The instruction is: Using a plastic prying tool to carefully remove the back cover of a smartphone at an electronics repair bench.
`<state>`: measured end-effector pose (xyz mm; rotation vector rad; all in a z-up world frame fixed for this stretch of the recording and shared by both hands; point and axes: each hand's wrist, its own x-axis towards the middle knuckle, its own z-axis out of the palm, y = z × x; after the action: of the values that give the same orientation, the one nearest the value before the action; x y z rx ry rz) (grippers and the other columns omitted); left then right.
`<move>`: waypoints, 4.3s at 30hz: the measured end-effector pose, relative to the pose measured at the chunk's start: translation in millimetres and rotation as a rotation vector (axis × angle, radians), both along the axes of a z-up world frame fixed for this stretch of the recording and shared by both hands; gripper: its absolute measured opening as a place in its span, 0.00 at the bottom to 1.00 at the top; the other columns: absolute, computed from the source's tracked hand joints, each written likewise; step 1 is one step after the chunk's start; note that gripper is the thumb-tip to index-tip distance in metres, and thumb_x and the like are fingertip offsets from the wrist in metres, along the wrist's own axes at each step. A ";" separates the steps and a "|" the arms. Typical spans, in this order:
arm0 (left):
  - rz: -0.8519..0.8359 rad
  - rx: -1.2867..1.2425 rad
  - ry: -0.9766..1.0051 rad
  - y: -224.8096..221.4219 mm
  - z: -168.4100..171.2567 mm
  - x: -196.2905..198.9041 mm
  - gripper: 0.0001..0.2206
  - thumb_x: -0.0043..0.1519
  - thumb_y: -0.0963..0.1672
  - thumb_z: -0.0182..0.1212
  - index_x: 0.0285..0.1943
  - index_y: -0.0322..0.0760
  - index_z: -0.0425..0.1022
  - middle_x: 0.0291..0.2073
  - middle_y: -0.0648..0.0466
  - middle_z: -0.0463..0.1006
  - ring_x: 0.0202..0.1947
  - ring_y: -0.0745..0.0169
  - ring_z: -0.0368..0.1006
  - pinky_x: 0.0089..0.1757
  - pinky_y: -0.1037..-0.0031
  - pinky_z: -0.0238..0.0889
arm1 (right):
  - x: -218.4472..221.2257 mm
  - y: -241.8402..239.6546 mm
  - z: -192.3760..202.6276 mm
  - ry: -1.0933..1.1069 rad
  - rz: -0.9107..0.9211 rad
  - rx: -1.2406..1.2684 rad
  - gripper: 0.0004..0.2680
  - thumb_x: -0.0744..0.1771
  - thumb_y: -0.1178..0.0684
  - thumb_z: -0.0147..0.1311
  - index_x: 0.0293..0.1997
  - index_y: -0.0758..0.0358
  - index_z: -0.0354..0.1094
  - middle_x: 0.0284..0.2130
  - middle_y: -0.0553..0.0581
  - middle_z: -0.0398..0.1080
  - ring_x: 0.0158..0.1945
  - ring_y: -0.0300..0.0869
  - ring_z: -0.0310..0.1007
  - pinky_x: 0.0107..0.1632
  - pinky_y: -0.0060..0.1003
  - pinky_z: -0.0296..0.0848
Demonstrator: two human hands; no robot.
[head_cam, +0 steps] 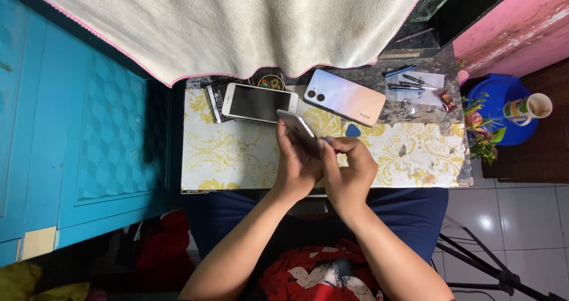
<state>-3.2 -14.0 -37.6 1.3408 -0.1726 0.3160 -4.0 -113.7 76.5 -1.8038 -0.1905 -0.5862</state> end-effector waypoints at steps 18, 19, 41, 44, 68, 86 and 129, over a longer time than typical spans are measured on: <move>-0.013 0.010 -0.027 3.1 16.7 5.9 0.49 0.56 0.31 0.61 0.77 0.32 0.21 0.48 0.43 0.61 0.49 0.57 0.66 0.53 0.69 0.61 | 3.8 8.4 12.8 -0.098 -0.016 -0.025 0.05 0.65 0.64 0.67 0.34 0.69 0.73 0.27 0.60 0.77 0.27 0.46 0.76 0.33 0.37 0.73; -0.011 0.011 -0.030 2.9 26.5 4.9 0.49 0.56 0.31 0.61 0.77 0.32 0.21 0.48 0.43 0.61 0.49 0.57 0.66 0.53 0.69 0.61 | 5.5 6.9 9.1 -0.100 -0.015 -0.024 0.05 0.65 0.64 0.67 0.34 0.69 0.73 0.27 0.60 0.77 0.27 0.46 0.76 0.33 0.37 0.73; -0.165 -0.338 0.073 12.5 46.6 5.1 0.50 0.54 0.32 0.68 0.77 0.44 0.30 0.52 0.46 0.64 0.52 0.56 0.73 0.57 0.69 0.69 | 12.8 -10.4 5.2 -0.277 0.091 -0.033 0.03 0.66 0.62 0.64 0.36 0.69 0.73 0.31 0.62 0.78 0.34 0.53 0.79 0.40 0.42 0.76; -0.236 -0.545 0.143 15.5 79.0 1.4 0.42 0.53 0.35 0.63 0.76 0.37 0.42 0.60 0.41 0.64 0.59 0.46 0.71 0.61 0.58 0.65 | 17.3 -29.3 -1.7 -0.164 0.124 -0.060 0.04 0.67 0.64 0.61 0.38 0.71 0.70 0.35 0.65 0.77 0.39 0.57 0.80 0.42 0.44 0.75; 0.027 -0.370 0.195 6.4 64.9 -4.0 0.29 0.71 0.48 0.50 0.81 0.47 0.43 0.65 0.50 0.67 0.52 0.64 0.67 0.60 0.66 0.60 | -7.3 -21.8 -14.5 0.675 0.271 0.326 0.06 0.68 0.58 0.56 0.46 0.70 0.73 0.27 0.61 0.78 0.26 0.39 0.74 0.29 0.33 0.74; -0.237 0.079 0.472 32.7 97.8 6.3 0.29 0.52 0.43 0.77 0.64 0.32 0.75 0.51 0.38 0.81 0.55 0.51 0.75 0.53 0.60 0.69 | 43.3 -80.5 43.8 0.327 0.242 -0.097 0.04 0.65 0.59 0.63 0.40 0.65 0.80 0.26 0.62 0.79 0.28 0.47 0.78 0.35 0.40 0.77; -0.324 0.106 0.135 49.8 79.3 4.7 0.30 0.45 0.49 0.79 0.55 0.33 0.74 0.31 0.51 0.70 0.31 0.70 0.65 0.35 0.80 0.56 | 60.2 -122.8 14.7 0.232 0.397 -0.665 0.07 0.62 0.53 0.60 0.41 0.58 0.75 0.28 0.58 0.75 0.38 0.56 0.78 0.44 0.48 0.77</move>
<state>1.5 35.9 41.7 1.4083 -0.2921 -0.0580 56.2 -236.5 91.3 -2.3655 -0.6238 -0.0133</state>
